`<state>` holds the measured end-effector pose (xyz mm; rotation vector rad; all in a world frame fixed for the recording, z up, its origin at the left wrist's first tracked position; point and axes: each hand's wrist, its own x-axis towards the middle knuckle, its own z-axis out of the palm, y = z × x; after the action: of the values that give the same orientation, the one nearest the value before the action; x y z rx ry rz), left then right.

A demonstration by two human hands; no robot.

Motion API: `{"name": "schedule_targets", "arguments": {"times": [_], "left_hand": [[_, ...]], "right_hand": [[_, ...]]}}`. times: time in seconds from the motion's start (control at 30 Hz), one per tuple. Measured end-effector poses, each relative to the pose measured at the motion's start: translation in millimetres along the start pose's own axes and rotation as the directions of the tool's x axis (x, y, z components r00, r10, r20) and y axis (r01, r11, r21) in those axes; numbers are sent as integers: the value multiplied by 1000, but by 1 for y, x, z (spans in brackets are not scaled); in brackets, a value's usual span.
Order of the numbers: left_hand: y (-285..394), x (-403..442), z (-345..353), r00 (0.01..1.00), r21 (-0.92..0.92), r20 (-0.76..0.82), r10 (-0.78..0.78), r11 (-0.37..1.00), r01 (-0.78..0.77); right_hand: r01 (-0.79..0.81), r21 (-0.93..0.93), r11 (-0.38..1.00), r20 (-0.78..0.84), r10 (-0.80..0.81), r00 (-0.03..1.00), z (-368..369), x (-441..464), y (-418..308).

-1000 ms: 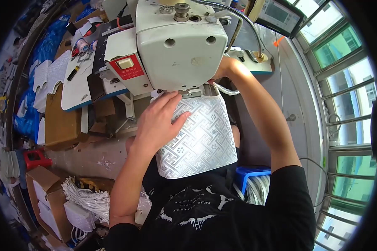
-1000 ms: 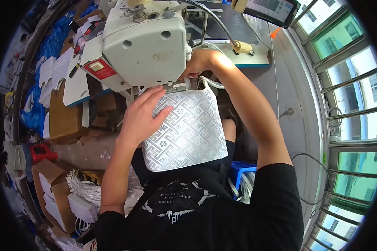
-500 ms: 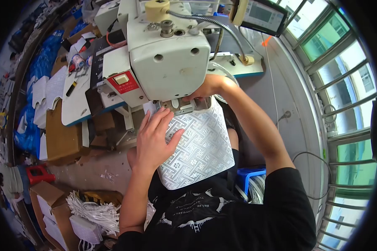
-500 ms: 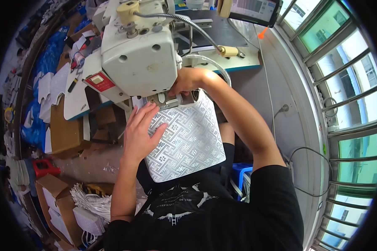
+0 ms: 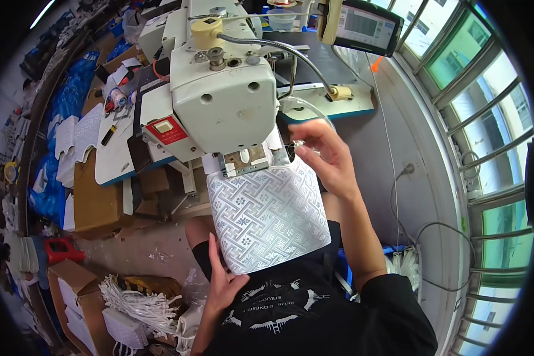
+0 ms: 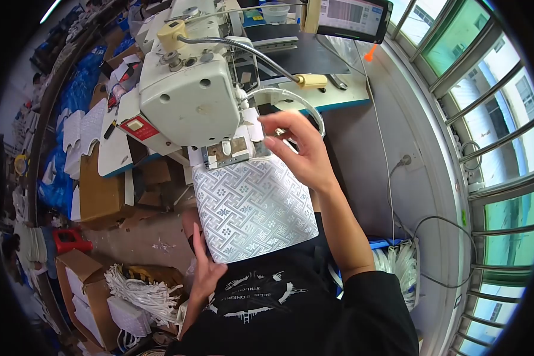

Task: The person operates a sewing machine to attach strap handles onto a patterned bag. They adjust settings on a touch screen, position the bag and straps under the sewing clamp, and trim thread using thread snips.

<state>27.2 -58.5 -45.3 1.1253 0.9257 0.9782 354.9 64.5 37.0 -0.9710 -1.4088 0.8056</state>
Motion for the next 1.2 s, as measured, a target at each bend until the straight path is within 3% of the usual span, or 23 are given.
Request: {"name": "schedule_targets", "arguments": {"times": [0.03, 0.07, 0.17, 0.2, 0.33, 0.5, 0.57, 0.77, 0.87, 1.1, 1.13, 1.2], "left_hand": [[8, -4, 7, 997, 32, 9, -70, 997, 70], [11, -7, 10, 990, 63, 15, -141, 988, 140], [2, -2, 6, 995, 211, 75, -70, 976, 52], [0, -1, 6, 993, 280, 109, -38, 960, 6], [4, -2, 6, 992, 281, 113, -55, 959, 21], [10, -2, 13, 992, 228, 105, -70, 973, 44], [3, -2, 7, 993, 313, 116, -36, 950, -2], [-2, 0, 3, 983, 499, 174, 64, 855, -144], [-2, -2, 7, 993, 347, 117, -4, 937, -37], [16, -5, 19, 994, 395, 99, -44, 919, 2], [16, -6, 21, 994, 418, 93, -51, 908, 7], [16, -8, 24, 995, 431, 89, -41, 902, -2]], "right_hand": [[115, -42, 992, -19, -116, 993, 4, 6, -10], [115, -39, 993, -17, -116, 993, 9, 11, -18], [276, -192, 942, -84, -296, 951, 24, 28, -37], [280, -190, 941, -82, -299, 951, 28, 32, -36], [270, -97, 958, -55, -276, 960, 40, 41, -36], [130, 204, 970, -174, -95, 980, 48, 49, -42], [50, 382, 923, -200, 30, 979, 50, 52, -47], [93, 341, 935, -230, -13, 973, 50, 57, -38], [99, 315, 944, -213, -31, 976, 51, 55, -37], [14, 566, 824, -190, 113, 975, 48, 63, -51], [18, 564, 826, -190, 108, 976, 43, 60, -43], [160, 501, 851, -76, -141, 987, 28, 46, -6]]}}
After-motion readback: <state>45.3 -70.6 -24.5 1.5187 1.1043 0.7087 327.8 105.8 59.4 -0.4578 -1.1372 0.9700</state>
